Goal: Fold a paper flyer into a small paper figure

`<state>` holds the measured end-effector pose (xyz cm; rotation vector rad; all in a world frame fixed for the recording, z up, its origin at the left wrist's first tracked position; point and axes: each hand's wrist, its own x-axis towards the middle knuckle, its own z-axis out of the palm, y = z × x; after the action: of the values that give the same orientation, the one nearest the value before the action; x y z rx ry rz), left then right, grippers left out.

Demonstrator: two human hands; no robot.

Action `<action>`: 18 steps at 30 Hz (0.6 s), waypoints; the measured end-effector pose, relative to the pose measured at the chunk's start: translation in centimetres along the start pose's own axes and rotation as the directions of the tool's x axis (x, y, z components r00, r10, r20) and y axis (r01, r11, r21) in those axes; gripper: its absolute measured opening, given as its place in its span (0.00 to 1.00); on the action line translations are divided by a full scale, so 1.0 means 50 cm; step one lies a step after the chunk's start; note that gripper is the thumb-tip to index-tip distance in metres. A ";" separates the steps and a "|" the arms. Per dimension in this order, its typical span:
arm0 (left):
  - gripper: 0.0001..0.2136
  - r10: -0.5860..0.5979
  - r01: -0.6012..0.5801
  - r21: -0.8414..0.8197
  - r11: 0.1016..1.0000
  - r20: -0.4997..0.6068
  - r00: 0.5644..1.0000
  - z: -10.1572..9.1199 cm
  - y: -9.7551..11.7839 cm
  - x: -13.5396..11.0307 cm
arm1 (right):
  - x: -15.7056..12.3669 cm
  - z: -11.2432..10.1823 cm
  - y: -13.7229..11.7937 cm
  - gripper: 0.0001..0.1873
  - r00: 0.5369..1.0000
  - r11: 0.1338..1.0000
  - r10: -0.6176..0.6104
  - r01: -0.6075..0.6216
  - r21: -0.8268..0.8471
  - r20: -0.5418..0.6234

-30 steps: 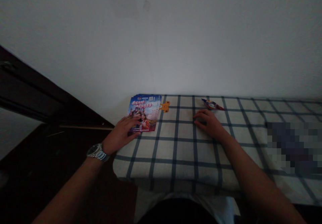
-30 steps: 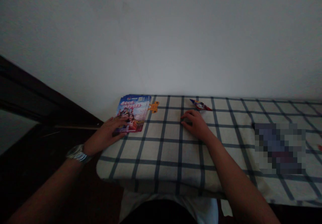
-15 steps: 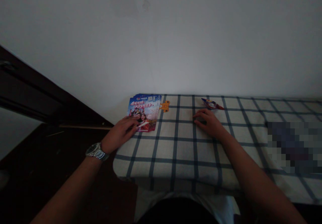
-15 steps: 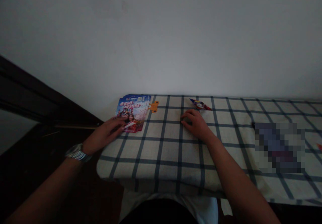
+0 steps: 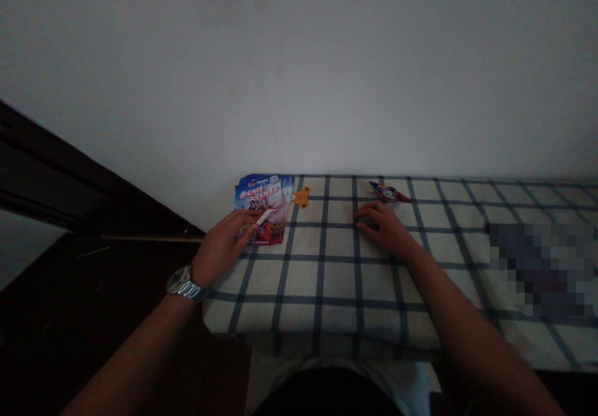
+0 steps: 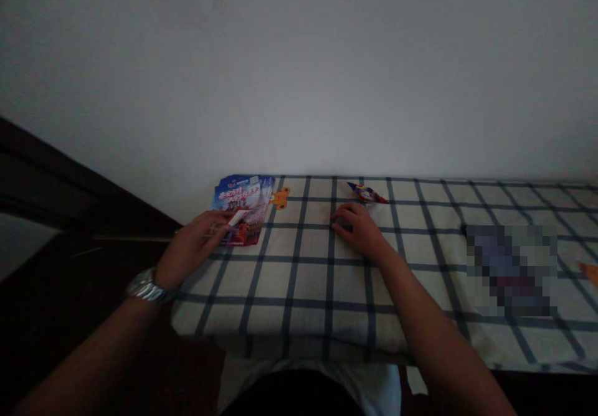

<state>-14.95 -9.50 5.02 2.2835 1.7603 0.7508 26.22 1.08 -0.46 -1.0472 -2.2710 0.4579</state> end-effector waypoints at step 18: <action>0.06 0.434 -0.418 -0.125 0.900 0.165 0.886 0.177 0.206 0.065 | -0.004 -0.003 -0.004 0.09 0.994 0.997 0.070 -0.065 0.051 -0.084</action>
<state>-1.28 -7.92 2.66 2.6146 1.1309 0.6289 26.28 0.83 -0.30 -1.1009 -2.1447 0.4844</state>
